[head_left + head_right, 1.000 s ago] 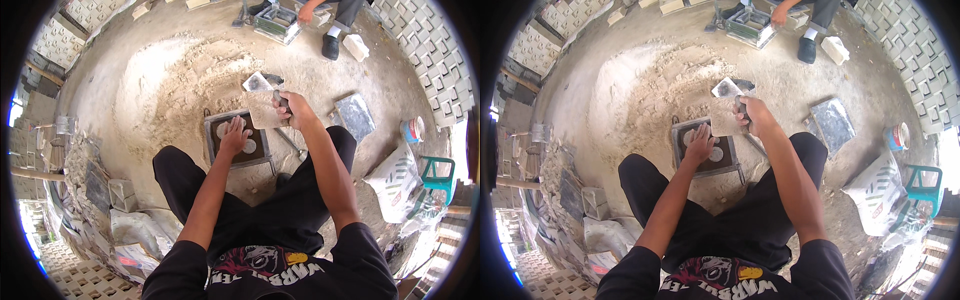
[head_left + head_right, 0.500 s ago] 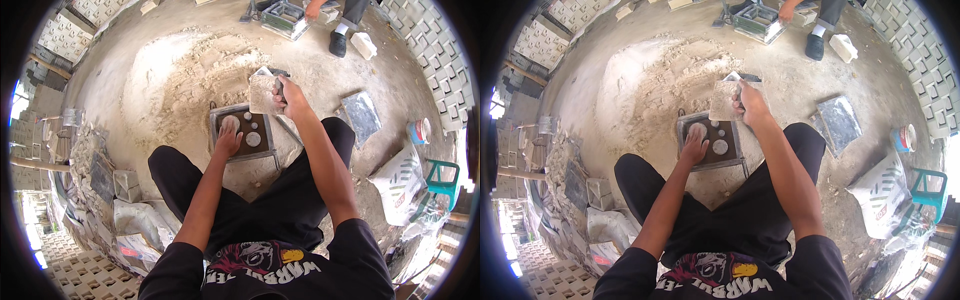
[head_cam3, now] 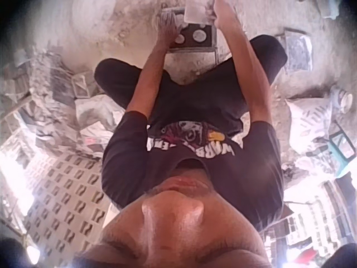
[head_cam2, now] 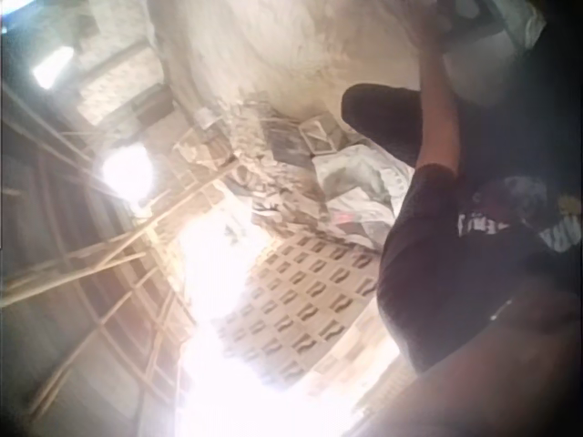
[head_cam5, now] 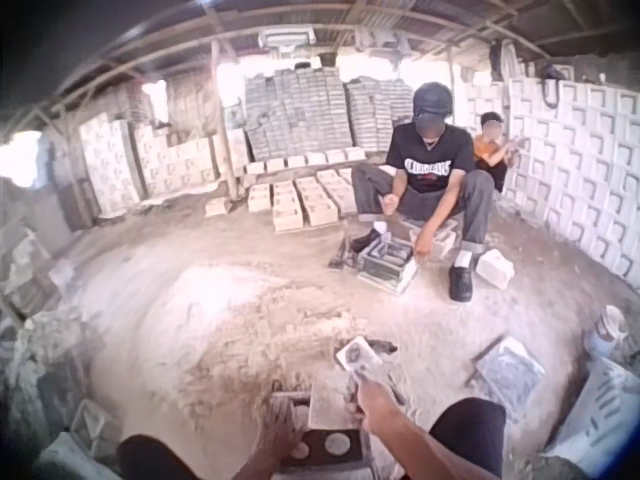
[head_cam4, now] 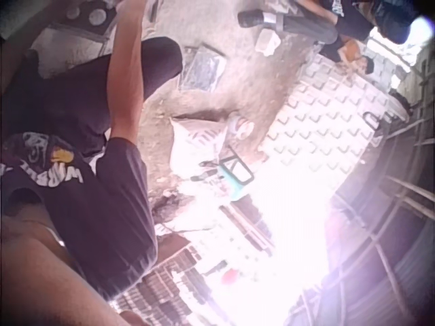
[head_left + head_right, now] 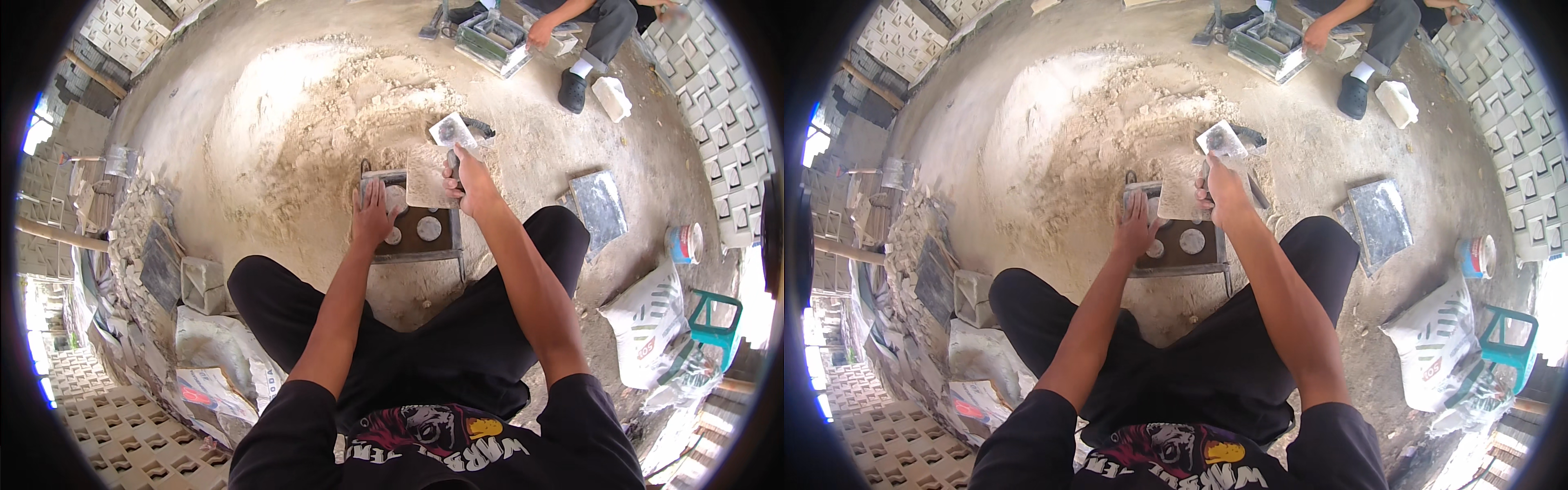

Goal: The person uses a trowel to apply mortar or concrete mix into a metal mold, presses and smooths the material into the mold compartments, and strikes the sides of the mold with the trowel handle.

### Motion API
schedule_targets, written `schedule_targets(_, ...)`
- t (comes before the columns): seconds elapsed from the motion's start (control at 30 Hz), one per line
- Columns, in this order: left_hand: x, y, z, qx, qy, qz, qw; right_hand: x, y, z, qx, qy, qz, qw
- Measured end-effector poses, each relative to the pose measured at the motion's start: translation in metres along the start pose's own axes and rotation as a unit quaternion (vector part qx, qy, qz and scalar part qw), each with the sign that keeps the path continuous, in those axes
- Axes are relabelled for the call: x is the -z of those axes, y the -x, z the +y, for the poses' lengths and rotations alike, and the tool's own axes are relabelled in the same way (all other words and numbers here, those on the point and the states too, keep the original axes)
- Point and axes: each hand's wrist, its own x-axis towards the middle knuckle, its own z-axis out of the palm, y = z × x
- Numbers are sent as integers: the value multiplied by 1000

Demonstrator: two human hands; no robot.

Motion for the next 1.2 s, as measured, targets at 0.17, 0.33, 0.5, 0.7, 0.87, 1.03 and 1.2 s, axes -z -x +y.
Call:
schedule_targets(0.17,5,-3,6,-183,25,-86,979,14,-9,-3,10,13,0,1000)
schedule_targets(0.33,-8,-10,-31,156,120,-6,980,11,-15,4,33,39,-7,999)
schedule_targets(0.5,-25,-12,-23,284,292,35,913,-9,-27,4,6,89,-17,996)
schedule_targets(0.7,-51,-40,-43,292,314,68,901,-53,-92,15,-16,141,-43,989)
schedule_targets(0.87,-29,-56,-44,270,251,20,929,-83,-185,38,-12,119,-25,992)
schedule_targets(1.03,-37,-59,-41,262,211,54,940,-81,-266,74,-9,139,29,990)
schedule_targets(1.2,-34,-59,-45,274,262,35,925,-78,-311,105,19,223,58,973)
